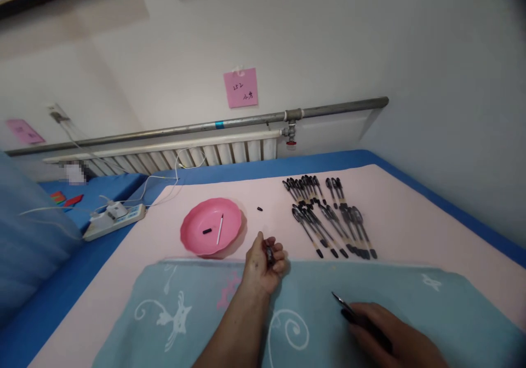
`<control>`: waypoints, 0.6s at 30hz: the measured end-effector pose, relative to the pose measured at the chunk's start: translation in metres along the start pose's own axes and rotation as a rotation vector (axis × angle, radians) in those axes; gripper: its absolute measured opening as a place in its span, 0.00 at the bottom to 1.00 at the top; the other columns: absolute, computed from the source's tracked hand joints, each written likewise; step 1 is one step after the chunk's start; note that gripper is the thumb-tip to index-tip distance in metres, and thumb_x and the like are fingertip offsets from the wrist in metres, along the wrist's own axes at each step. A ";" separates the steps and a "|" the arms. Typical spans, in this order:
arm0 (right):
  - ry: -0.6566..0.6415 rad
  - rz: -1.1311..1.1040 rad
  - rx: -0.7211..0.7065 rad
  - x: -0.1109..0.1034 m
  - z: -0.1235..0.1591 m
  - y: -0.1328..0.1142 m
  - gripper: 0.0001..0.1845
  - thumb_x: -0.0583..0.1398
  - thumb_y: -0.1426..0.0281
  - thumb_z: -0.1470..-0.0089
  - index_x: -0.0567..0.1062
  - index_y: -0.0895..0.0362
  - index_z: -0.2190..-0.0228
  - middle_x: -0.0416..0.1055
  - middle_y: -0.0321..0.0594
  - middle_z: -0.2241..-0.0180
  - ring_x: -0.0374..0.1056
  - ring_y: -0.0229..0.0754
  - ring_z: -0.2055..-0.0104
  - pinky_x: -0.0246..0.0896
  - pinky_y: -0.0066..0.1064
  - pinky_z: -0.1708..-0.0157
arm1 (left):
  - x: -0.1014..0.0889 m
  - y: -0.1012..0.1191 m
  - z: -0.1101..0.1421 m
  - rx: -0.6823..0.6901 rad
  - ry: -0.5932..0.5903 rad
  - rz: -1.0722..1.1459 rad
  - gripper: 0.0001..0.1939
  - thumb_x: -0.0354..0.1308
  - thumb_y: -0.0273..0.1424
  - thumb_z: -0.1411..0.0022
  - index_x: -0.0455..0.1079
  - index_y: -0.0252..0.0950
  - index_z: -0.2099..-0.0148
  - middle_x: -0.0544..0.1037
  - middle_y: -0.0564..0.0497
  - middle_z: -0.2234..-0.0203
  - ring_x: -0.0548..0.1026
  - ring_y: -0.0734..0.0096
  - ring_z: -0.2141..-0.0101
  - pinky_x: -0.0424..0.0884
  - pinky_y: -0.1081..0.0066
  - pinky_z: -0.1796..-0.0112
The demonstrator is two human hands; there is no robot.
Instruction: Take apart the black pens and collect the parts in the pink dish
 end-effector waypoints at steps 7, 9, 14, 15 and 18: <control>0.170 -0.017 -0.154 0.020 -0.044 -0.037 0.12 0.55 0.63 0.52 0.75 0.54 0.69 0.76 0.42 0.68 0.72 0.48 0.66 0.66 0.34 0.66 | 0.000 0.004 -0.005 0.097 0.020 -0.034 0.16 0.48 0.39 0.39 0.64 0.33 0.73 0.65 0.52 0.83 0.63 0.76 0.84 0.56 0.78 0.84; 0.277 -0.020 -0.200 0.021 -0.054 -0.041 0.15 0.55 0.63 0.51 0.74 0.56 0.64 0.75 0.44 0.64 0.72 0.48 0.62 0.66 0.35 0.62 | 0.001 0.005 -0.006 0.123 0.011 -0.044 0.15 0.49 0.38 0.39 0.64 0.33 0.72 0.65 0.53 0.83 0.64 0.77 0.83 0.58 0.78 0.84; 0.325 -0.067 -0.242 0.019 -0.048 -0.031 0.12 0.54 0.65 0.48 0.74 0.56 0.67 0.75 0.43 0.68 0.72 0.44 0.65 0.66 0.30 0.64 | 0.004 0.005 -0.006 0.227 0.030 -0.101 0.08 0.51 0.26 0.41 0.64 0.32 0.73 0.67 0.53 0.83 0.66 0.78 0.83 0.63 0.78 0.81; 0.322 -0.085 -0.210 0.018 -0.043 -0.027 0.11 0.54 0.65 0.48 0.74 0.56 0.68 0.75 0.42 0.69 0.72 0.43 0.66 0.66 0.29 0.65 | 0.004 0.004 -0.007 0.239 0.031 -0.119 0.07 0.51 0.22 0.43 0.64 0.32 0.74 0.68 0.53 0.83 0.68 0.77 0.83 0.65 0.78 0.81; 0.348 -0.159 -0.084 0.012 -0.029 -0.015 0.09 0.55 0.65 0.49 0.74 0.55 0.70 0.76 0.40 0.70 0.72 0.43 0.67 0.66 0.28 0.65 | 0.003 0.005 -0.006 0.279 0.039 -0.164 0.10 0.49 0.15 0.48 0.65 0.32 0.74 0.72 0.50 0.80 0.72 0.75 0.79 0.70 0.75 0.76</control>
Point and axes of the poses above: each hand's wrist, its own z-axis away from the middle knuckle, its own x-axis out of the palm, y = z × x, the point moved 1 cm from there along -z, towards the middle knuckle
